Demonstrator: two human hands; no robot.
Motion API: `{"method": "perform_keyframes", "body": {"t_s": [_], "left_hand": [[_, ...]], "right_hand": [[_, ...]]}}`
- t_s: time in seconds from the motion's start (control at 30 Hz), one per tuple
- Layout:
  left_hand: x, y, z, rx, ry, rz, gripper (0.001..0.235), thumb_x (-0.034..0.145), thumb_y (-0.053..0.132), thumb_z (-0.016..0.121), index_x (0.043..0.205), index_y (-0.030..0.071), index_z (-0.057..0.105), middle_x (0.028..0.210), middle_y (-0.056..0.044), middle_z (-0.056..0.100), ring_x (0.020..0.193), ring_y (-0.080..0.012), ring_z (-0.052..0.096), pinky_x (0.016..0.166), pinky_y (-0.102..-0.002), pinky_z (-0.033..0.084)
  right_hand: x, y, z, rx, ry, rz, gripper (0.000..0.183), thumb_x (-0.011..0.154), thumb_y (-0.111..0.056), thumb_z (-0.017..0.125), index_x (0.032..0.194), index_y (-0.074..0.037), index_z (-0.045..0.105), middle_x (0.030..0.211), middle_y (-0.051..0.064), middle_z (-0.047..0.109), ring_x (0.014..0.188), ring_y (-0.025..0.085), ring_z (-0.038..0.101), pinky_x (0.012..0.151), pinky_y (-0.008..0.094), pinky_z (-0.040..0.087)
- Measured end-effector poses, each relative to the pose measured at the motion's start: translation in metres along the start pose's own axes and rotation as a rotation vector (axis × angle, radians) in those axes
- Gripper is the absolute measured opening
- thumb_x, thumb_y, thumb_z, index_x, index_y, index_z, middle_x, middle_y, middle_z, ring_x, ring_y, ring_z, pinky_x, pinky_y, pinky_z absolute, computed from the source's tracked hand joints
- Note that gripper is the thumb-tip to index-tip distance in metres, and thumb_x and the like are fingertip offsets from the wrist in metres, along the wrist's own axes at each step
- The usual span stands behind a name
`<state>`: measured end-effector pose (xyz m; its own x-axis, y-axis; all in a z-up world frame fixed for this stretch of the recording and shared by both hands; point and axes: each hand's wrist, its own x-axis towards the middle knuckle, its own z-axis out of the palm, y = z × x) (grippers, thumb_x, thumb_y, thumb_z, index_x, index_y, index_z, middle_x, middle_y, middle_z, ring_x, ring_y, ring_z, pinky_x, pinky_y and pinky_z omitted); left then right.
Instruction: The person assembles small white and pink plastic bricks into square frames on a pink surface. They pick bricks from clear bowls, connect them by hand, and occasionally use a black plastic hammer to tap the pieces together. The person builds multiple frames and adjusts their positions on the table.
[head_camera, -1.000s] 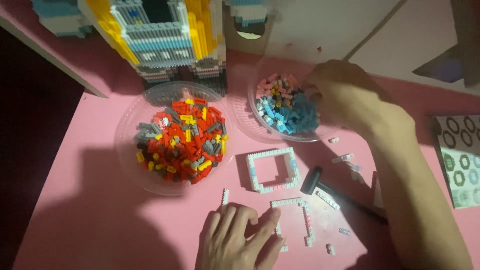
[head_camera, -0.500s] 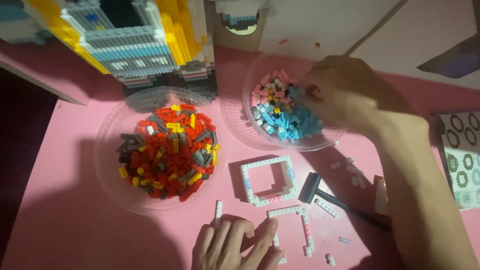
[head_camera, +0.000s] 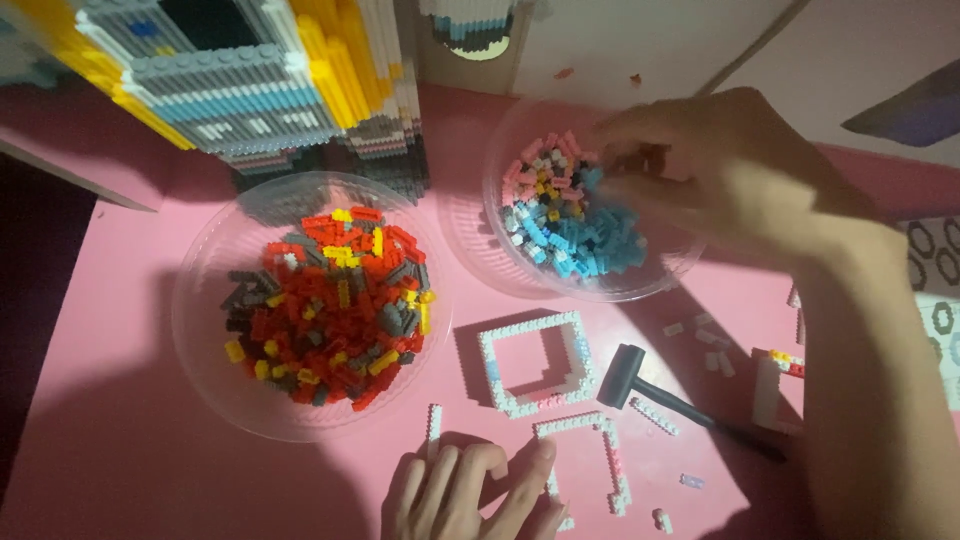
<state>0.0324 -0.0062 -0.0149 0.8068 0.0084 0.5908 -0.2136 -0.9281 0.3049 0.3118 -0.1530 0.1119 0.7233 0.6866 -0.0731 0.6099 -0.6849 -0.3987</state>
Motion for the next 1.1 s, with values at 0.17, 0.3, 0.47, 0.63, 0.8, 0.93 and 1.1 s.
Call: {"method": "perform_keyframes", "body": {"t_s": [0.17, 0.3, 0.47, 0.63, 0.8, 0.93, 1.1], "left_hand": [[0.002, 0.001, 0.0, 0.001, 0.028, -0.002, 0.027, 0.097, 0.041, 0.059, 0.118, 0.03, 0.073, 0.077, 0.007, 0.053, 0.064, -0.013, 0.049, 0.057, -0.034, 0.033], [0.002, 0.0, -0.002, -0.015, 0.01, 0.008, 0.031, 0.101, 0.042, 0.057, 0.124, 0.027, 0.071, 0.08, 0.005, 0.054, 0.067, -0.015, 0.052, 0.058, -0.035, 0.036], [0.001, 0.0, -0.003, -0.019, -0.007, 0.0, 0.031, 0.101, 0.043, 0.058, 0.124, 0.028, 0.072, 0.08, 0.006, 0.056, 0.065, -0.0139, 0.051, 0.057, -0.036, 0.034], [-0.002, -0.001, -0.001, -0.022, 0.006, -0.001, 0.035, 0.102, 0.044, 0.058, 0.131, 0.028, 0.068, 0.079, 0.007, 0.054, 0.064, -0.0121, 0.049, 0.057, -0.035, 0.032], [0.004, 0.0, -0.003, -0.04, 0.013, -0.001, 0.027, 0.095, 0.038, 0.063, 0.118, 0.027, 0.073, 0.079, 0.004, 0.055, 0.063, -0.015, 0.05, 0.056, -0.036, 0.032], [0.002, -0.001, -0.003, -0.029, 0.02, 0.011, 0.028, 0.099, 0.041, 0.061, 0.119, 0.027, 0.074, 0.08, 0.004, 0.056, 0.064, -0.0148, 0.05, 0.056, -0.036, 0.032], [-0.003, -0.001, -0.003, -0.045, -0.018, 0.004, 0.033, 0.101, 0.043, 0.061, 0.127, 0.025, 0.07, 0.08, 0.004, 0.054, 0.065, -0.0155, 0.049, 0.057, -0.036, 0.033]], "right_hand": [[0.009, -0.005, 0.004, -0.21, -0.176, 0.138, 0.02, 0.103, -0.018, 0.058, 0.107, -0.017, 0.077, 0.099, 0.004, 0.071, 0.089, 0.023, 0.061, 0.085, 0.042, 0.045], [0.015, 0.019, 0.027, -0.208, -0.213, 0.056, 0.029, 0.099, -0.012, 0.058, 0.109, -0.007, 0.084, 0.115, 0.012, 0.077, 0.104, 0.033, 0.071, 0.096, 0.046, 0.056], [0.019, -0.006, 0.009, -0.252, -0.23, 0.197, 0.028, 0.103, -0.024, 0.061, 0.092, -0.011, 0.084, 0.095, 0.005, 0.082, 0.081, 0.023, 0.077, 0.086, 0.041, 0.06], [0.003, 0.0, -0.004, -0.109, 0.087, 0.203, 0.007, 0.086, -0.016, 0.072, 0.087, -0.016, 0.079, 0.083, -0.001, 0.079, 0.079, 0.015, 0.074, 0.081, 0.033, 0.054], [0.009, 0.019, 0.011, -0.326, 0.0, -0.053, 0.018, 0.1, -0.006, 0.057, 0.109, -0.013, 0.071, 0.073, 0.01, 0.065, 0.067, 0.032, 0.063, 0.063, 0.047, 0.044], [0.009, -0.003, 0.014, -0.314, -0.102, 0.196, 0.039, 0.107, -0.014, 0.047, 0.097, -0.019, 0.084, 0.106, 0.007, 0.068, 0.092, 0.035, 0.068, 0.068, 0.051, 0.052], [0.014, 0.003, 0.02, -0.419, -0.163, 0.109, 0.027, 0.106, -0.018, 0.058, 0.099, -0.011, 0.083, 0.1, 0.011, 0.07, 0.077, 0.032, 0.075, 0.07, 0.047, 0.06]]}}
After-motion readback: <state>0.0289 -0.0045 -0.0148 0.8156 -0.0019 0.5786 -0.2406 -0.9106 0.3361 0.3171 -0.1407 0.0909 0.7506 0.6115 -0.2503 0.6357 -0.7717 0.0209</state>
